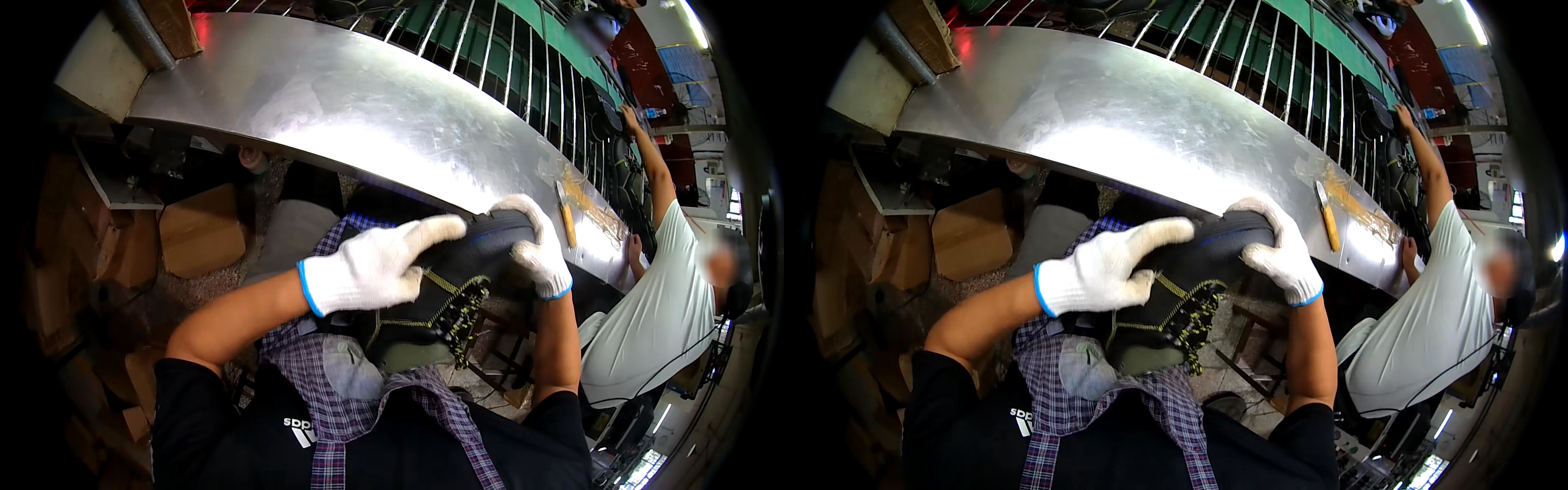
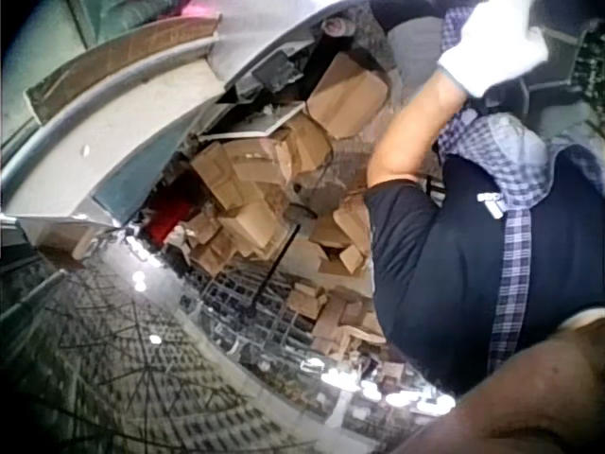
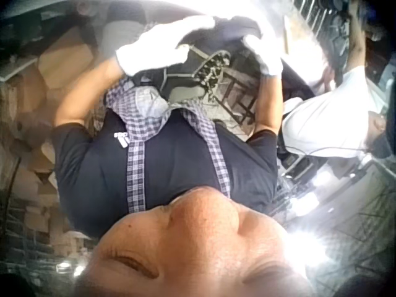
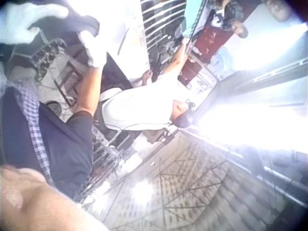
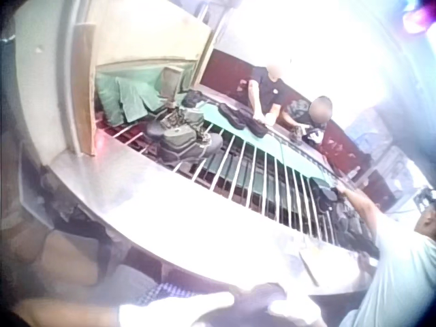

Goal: The person cleans the edges and soles of black boots using a small brush, working on one shoe at a time before placing it back on the conveyor belt and picking up another.

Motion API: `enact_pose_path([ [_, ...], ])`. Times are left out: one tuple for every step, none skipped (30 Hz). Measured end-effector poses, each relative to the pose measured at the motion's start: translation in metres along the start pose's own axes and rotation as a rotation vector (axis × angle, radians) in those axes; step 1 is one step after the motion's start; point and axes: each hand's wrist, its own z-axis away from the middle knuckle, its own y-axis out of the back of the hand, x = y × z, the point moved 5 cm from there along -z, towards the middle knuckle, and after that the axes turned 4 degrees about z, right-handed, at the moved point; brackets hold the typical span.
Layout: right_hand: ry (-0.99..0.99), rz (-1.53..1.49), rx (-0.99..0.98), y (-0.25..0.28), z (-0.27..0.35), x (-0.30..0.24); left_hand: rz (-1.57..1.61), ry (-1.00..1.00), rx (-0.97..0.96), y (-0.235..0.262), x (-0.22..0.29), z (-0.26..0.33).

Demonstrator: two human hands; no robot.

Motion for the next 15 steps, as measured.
enact_pose_path([
  [0.002, 0.0, 0.001, -0.001, -0.001, 0.0, -0.061, -0.042, 0.004, 0.001, 0.003, 0.002],
  [0.013, -0.01, -0.006, 0.0, 0.0, 0.0, -0.08, -0.111, 0.052, 0.002, 0.003, 0.003],
  [0.025, -0.022, -0.012, 0.001, -0.001, 0.0, -0.083, -0.136, 0.079, 0.002, 0.005, 0.007],
  [0.038, -0.035, -0.016, 0.0, 0.0, -0.001, -0.089, -0.16, 0.104, 0.001, 0.009, 0.012],
  [0.042, -0.069, 0.007, -0.001, 0.0, -0.004, -0.1, -0.194, 0.13, 0.001, 0.012, 0.015],
  [0.047, -0.106, 0.032, -0.005, 0.002, -0.009, -0.122, -0.126, 0.109, -0.001, 0.016, 0.017],
  [0.053, -0.145, 0.059, -0.009, 0.003, -0.011, -0.157, -0.273, 0.167, 0.0, 0.016, 0.02],
  [0.094, -0.107, 0.067, -0.01, 0.001, -0.015, -0.148, -0.304, 0.201, 0.002, 0.018, 0.02],
  [0.133, -0.156, 0.075, -0.011, 0.002, -0.02, -0.139, -0.335, 0.233, 0.003, 0.021, 0.021],
  [0.173, -0.206, 0.084, -0.011, 0.005, -0.025, -0.091, -0.306, 0.229, 0.002, 0.023, 0.021],
  [0.216, -0.259, 0.107, -0.016, 0.005, -0.03, -0.081, -0.312, 0.201, 0.003, 0.023, 0.023],
  [0.251, -0.541, 0.087, -0.027, 0.0, -0.018, -0.018, -0.327, 0.184, 0.005, 0.022, 0.025],
  [0.282, -0.85, 0.047, -0.033, -0.003, -0.002, 0.048, -0.338, 0.164, 0.005, 0.021, 0.026],
  [0.315, -1.137, -0.015, -0.043, -0.012, 0.01, 0.002, -0.356, 0.167, 0.006, 0.029, 0.028],
  [0.063, -1.349, -0.02, -0.062, -0.016, 0.027, 0.041, -0.32, 0.185, 0.006, 0.026, 0.032],
])
